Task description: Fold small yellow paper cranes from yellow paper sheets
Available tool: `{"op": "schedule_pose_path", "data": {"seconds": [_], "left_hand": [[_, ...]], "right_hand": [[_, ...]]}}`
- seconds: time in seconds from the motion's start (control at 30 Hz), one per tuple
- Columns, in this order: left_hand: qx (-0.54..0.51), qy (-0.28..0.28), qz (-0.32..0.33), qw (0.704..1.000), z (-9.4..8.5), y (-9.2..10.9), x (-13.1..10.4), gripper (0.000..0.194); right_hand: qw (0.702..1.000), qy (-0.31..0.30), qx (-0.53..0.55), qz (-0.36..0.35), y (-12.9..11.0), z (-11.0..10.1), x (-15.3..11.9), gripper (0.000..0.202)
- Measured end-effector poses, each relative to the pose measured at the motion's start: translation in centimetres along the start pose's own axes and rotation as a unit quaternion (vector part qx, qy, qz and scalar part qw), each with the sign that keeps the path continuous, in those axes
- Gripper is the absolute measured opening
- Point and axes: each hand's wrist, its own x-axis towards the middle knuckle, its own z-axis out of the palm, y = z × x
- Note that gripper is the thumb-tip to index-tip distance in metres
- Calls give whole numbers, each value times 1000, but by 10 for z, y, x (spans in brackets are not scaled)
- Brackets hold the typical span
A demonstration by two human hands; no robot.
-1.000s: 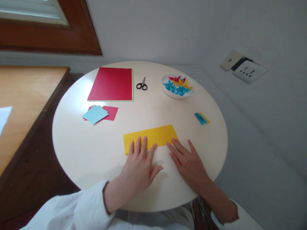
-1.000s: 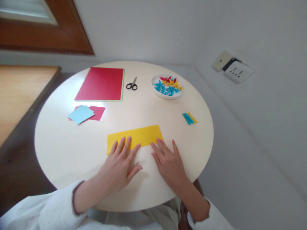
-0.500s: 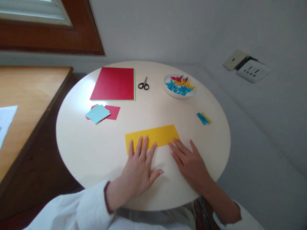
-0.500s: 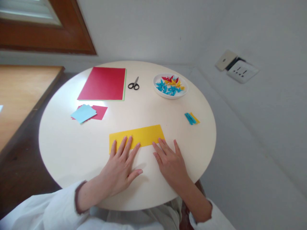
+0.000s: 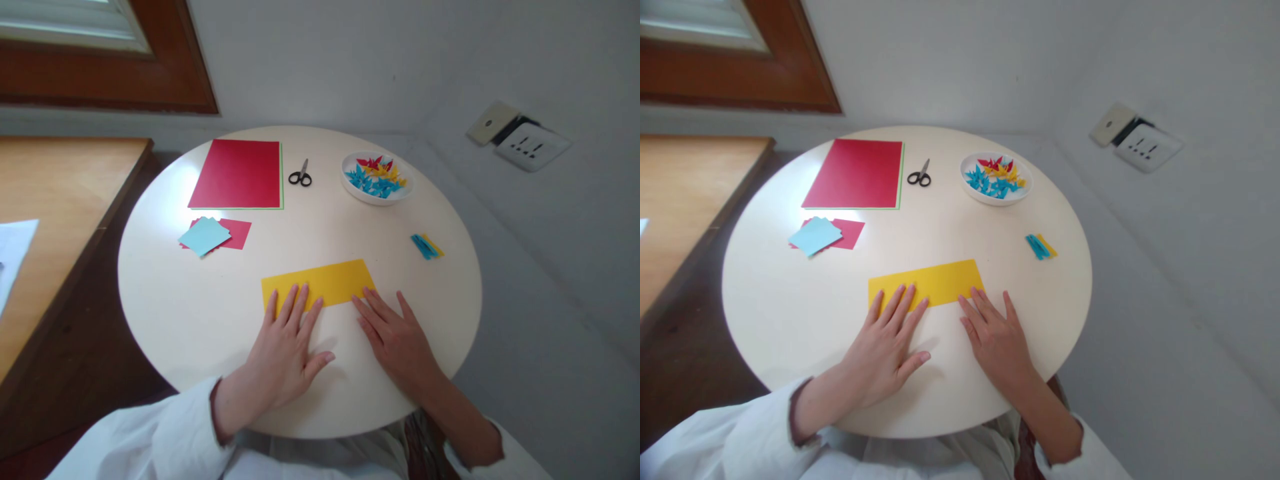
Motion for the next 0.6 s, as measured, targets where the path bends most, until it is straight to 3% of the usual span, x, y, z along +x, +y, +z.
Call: {"op": "schedule_pose_path", "data": {"seconds": [0.6], "left_hand": [[-34, 18, 4, 999, 3, -10, -5, 60]], "right_hand": [[1000, -4, 8, 7, -1, 0, -1, 36]]}}
